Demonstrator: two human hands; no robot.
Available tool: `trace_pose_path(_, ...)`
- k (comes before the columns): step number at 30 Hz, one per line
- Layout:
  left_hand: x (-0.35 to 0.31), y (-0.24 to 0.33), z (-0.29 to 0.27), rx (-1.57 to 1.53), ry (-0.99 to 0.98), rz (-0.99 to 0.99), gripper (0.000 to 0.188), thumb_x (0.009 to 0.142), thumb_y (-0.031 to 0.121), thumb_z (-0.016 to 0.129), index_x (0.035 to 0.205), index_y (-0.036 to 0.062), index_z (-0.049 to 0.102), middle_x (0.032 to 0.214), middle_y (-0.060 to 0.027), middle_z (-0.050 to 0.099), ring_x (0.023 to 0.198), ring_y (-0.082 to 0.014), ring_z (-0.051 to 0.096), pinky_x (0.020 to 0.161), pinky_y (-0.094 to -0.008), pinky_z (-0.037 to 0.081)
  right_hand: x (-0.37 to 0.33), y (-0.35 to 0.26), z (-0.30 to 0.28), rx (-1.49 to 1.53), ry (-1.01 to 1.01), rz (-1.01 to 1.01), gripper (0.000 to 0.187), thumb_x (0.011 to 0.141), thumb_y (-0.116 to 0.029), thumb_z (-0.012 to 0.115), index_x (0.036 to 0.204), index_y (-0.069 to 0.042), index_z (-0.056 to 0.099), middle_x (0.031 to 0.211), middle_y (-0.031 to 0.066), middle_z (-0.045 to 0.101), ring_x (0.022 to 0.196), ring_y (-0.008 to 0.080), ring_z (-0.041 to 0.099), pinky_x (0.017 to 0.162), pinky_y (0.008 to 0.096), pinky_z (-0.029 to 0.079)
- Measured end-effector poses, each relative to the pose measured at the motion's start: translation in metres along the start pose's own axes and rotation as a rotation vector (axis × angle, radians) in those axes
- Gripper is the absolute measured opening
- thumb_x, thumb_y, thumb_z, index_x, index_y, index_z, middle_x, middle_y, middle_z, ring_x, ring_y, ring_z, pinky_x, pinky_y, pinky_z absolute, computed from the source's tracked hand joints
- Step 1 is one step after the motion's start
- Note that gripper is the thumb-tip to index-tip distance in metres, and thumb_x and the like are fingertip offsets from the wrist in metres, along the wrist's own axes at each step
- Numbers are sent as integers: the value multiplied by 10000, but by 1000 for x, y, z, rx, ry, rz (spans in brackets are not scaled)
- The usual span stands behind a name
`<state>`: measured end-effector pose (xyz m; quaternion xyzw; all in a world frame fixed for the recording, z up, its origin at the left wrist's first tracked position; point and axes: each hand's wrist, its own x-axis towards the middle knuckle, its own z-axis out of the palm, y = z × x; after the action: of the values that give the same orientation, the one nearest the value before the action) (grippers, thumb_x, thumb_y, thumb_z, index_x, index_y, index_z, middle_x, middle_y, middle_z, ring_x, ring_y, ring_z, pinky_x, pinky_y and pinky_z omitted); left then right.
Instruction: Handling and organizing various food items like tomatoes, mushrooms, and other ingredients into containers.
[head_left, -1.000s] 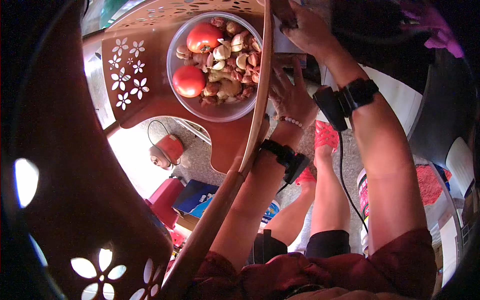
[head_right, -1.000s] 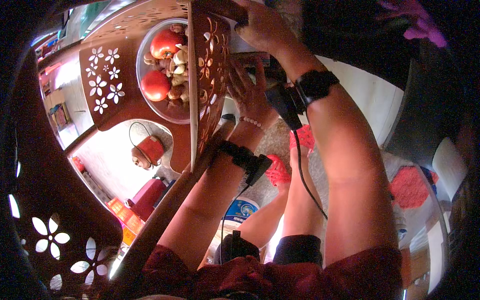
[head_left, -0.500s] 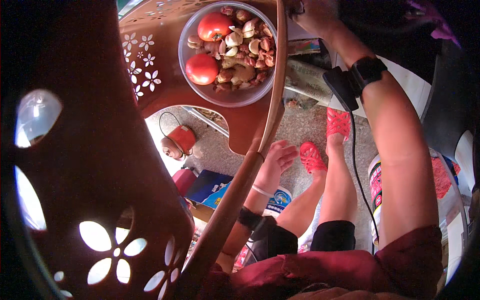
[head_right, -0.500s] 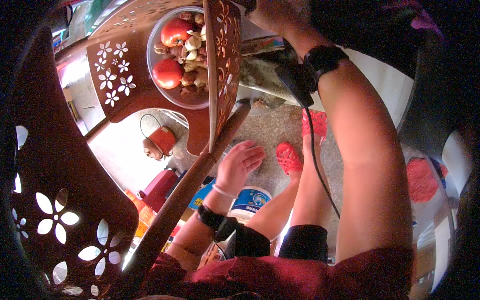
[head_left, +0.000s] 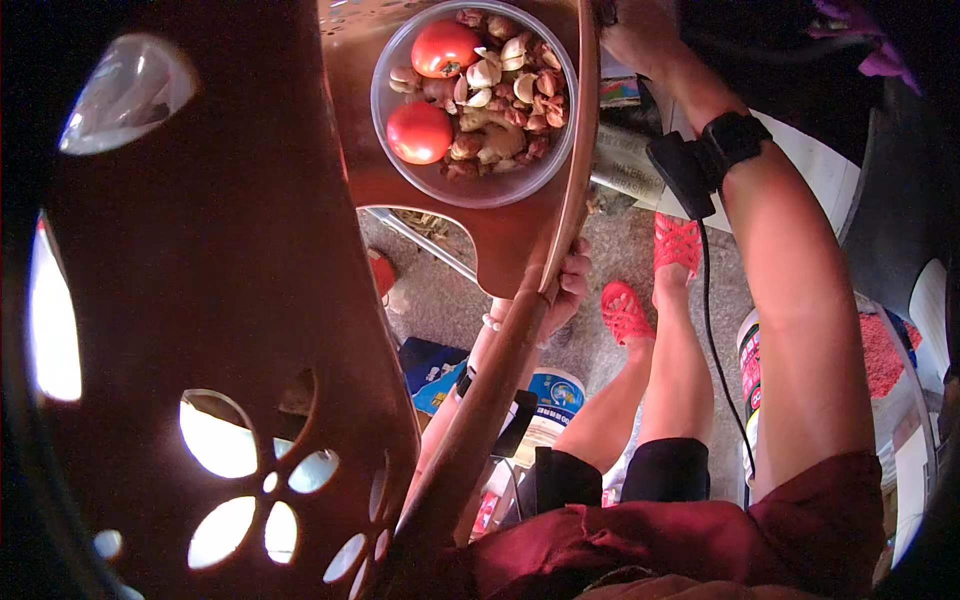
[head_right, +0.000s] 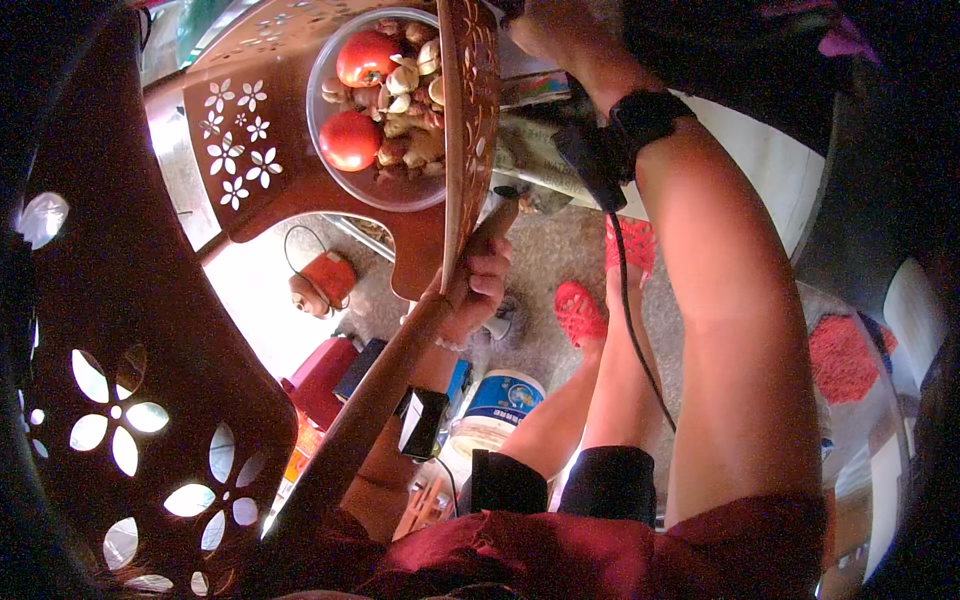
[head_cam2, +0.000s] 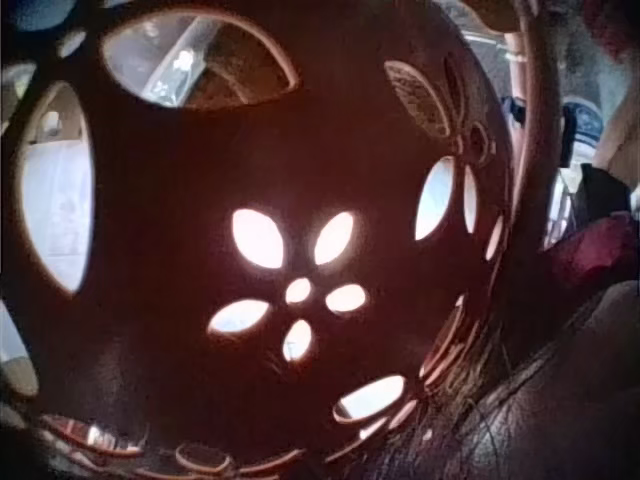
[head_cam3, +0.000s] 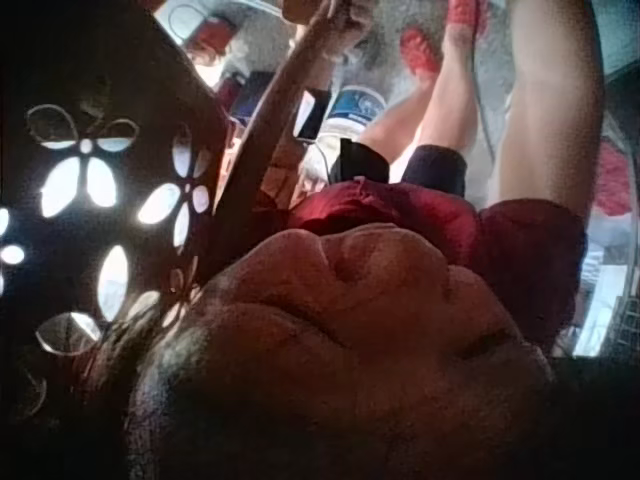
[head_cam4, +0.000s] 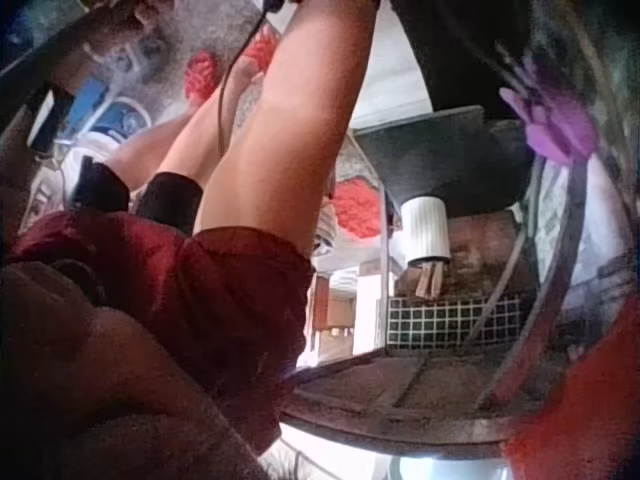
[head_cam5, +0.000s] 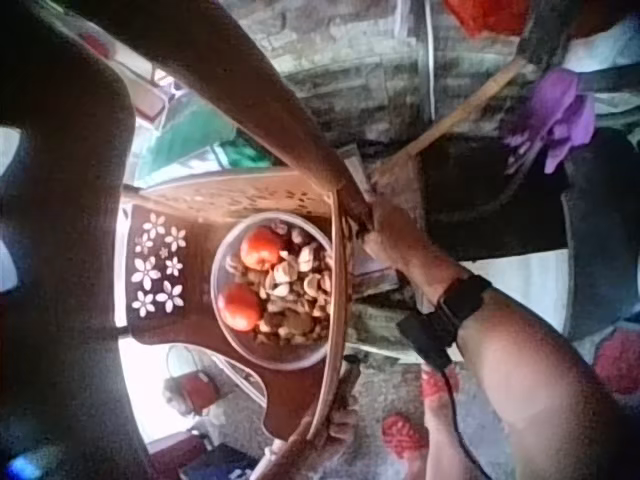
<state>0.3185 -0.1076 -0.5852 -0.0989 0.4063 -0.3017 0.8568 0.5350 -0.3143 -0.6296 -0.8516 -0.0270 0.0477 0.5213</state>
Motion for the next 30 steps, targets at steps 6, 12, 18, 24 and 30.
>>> trace_pose_path(6, 3, -1, 2, -25, -99, -32, 435, 865, 169, 505, 1237, -13, 370, 1058, -171, 457, 799, -193, 545, 634, -331, 505, 1, -11, -8, 38, 25, -20, 357, 733, -86, 554, 1086, -50, 522, 965, 206, 588, 934, 394, 535, 762, 443, 424)
trace_pose_path(12, 4, 13, -8, 59, -115, -108, 494, 867, 181, 517, 1273, -10, 310, 1073, -174, 445, 865, -223, 566, 644, -349, 529, -2, -7, -12, 154, 11, -7, 388, 714, -11, 516, 1100, -51, 519, 984, 195, 580, 976, 356, 528, 811, 413, 409)
trace_pose_path(18, -2, 13, 0, 166, -59, -33, 510, 875, 179, 511, 1290, -10, 283, 1068, -181, 442, 844, -204, 573, 620, -315, 536, -3, -4, -3, 95, 7, 115, 367, 668, 44, 520, 1028, -24, 538, 961, 177, 574, 982, 338, 528, 825, 428, 399)
trace_pose_path(24, 8, -3, 9, 348, 166, 29, 398, 888, 291, 502, 1237, 124, 407, 933, -93, 522, 672, -101, 579, 457, -204, 501, 16, 99, 18, -67, 311, 51, 362, 675, -171, 721, 933, 55, 605, 848, 138, 630, 778, 235, 589, 687, 329, 447)
trace_pose_path(30, -1, -3, 19, 343, 141, 79, 385, 895, 261, 491, 1237, 113, 393, 919, -79, 516, 650, -98, 567, 476, -196, 495, 8, 48, 4, -66, -286, 470, 338, 673, -210, 706, 887, 41, 632, 919, 160, 634, 840, 271, 590, 738, 338, 449)
